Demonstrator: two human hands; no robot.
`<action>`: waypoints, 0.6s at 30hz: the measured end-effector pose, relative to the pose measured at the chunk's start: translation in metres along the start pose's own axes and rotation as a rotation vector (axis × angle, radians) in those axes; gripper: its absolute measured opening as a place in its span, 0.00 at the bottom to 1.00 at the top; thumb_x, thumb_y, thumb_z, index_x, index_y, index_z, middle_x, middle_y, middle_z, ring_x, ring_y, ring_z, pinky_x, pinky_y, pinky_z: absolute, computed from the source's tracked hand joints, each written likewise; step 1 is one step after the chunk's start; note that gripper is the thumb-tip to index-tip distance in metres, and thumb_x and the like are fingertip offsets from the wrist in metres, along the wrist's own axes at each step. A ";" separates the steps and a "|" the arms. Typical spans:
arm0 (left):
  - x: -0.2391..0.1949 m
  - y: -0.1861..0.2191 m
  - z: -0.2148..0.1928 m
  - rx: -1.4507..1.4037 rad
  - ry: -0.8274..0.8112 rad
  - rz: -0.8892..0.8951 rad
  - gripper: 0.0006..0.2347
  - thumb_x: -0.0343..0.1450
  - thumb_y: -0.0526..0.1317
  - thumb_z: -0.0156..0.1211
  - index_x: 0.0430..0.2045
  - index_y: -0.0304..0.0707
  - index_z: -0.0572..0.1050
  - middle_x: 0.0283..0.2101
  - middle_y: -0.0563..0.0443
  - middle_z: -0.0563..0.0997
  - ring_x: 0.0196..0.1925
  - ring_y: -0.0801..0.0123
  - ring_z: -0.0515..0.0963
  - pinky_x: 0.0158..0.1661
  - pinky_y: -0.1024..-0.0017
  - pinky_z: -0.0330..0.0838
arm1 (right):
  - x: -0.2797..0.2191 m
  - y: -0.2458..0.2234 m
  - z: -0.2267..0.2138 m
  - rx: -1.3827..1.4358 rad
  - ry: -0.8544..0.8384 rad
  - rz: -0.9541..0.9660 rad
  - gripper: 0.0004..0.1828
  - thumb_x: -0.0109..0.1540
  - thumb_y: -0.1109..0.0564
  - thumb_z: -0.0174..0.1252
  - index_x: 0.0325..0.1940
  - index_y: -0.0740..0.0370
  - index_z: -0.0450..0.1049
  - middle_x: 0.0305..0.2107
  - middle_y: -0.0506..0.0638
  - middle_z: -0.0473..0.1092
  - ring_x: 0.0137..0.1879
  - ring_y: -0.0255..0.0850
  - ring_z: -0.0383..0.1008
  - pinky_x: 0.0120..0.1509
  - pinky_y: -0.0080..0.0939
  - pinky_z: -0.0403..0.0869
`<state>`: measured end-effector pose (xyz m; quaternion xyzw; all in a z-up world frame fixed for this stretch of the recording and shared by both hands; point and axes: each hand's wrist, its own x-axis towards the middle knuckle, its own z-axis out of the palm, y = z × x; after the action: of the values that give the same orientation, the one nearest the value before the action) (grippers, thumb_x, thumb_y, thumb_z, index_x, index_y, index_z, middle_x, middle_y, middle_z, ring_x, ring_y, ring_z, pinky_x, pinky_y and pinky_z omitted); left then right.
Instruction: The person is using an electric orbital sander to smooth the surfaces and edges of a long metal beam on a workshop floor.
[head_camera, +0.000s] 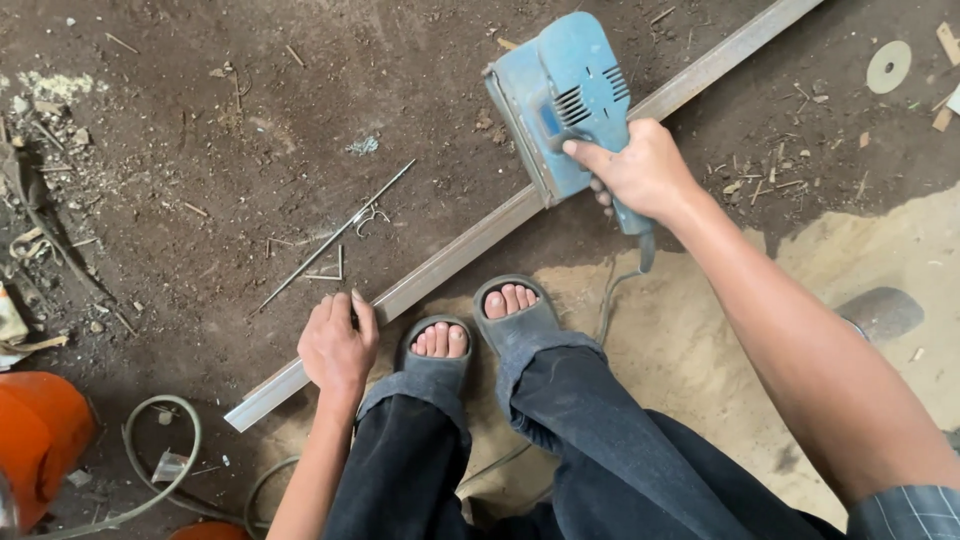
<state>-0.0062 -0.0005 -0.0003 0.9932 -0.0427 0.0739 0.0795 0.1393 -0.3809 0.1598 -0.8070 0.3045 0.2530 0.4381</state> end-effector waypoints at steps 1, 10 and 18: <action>0.001 0.000 0.000 -0.005 0.000 0.001 0.12 0.75 0.43 0.57 0.19 0.47 0.70 0.22 0.54 0.69 0.27 0.64 0.78 0.29 0.73 0.73 | 0.000 0.004 0.003 -0.002 0.004 0.002 0.15 0.64 0.53 0.62 0.33 0.71 0.77 0.19 0.56 0.73 0.20 0.38 0.74 0.22 0.40 0.79; 0.004 0.002 -0.002 -0.017 0.009 0.001 0.12 0.75 0.43 0.57 0.19 0.46 0.70 0.21 0.54 0.70 0.27 0.64 0.78 0.29 0.73 0.73 | -0.012 -0.005 0.001 -0.040 -0.023 0.046 0.16 0.63 0.53 0.63 0.33 0.72 0.76 0.19 0.57 0.72 0.19 0.39 0.73 0.22 0.42 0.79; 0.005 0.003 -0.007 -0.045 0.014 0.002 0.11 0.74 0.42 0.57 0.19 0.45 0.71 0.21 0.54 0.70 0.26 0.63 0.78 0.28 0.72 0.73 | -0.019 -0.001 0.000 -0.069 -0.055 0.040 0.16 0.63 0.54 0.63 0.31 0.74 0.77 0.18 0.59 0.72 0.20 0.42 0.73 0.23 0.45 0.78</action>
<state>-0.0024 -0.0031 0.0077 0.9906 -0.0446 0.0799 0.1021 0.1269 -0.3755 0.1734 -0.8082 0.2993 0.2941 0.4132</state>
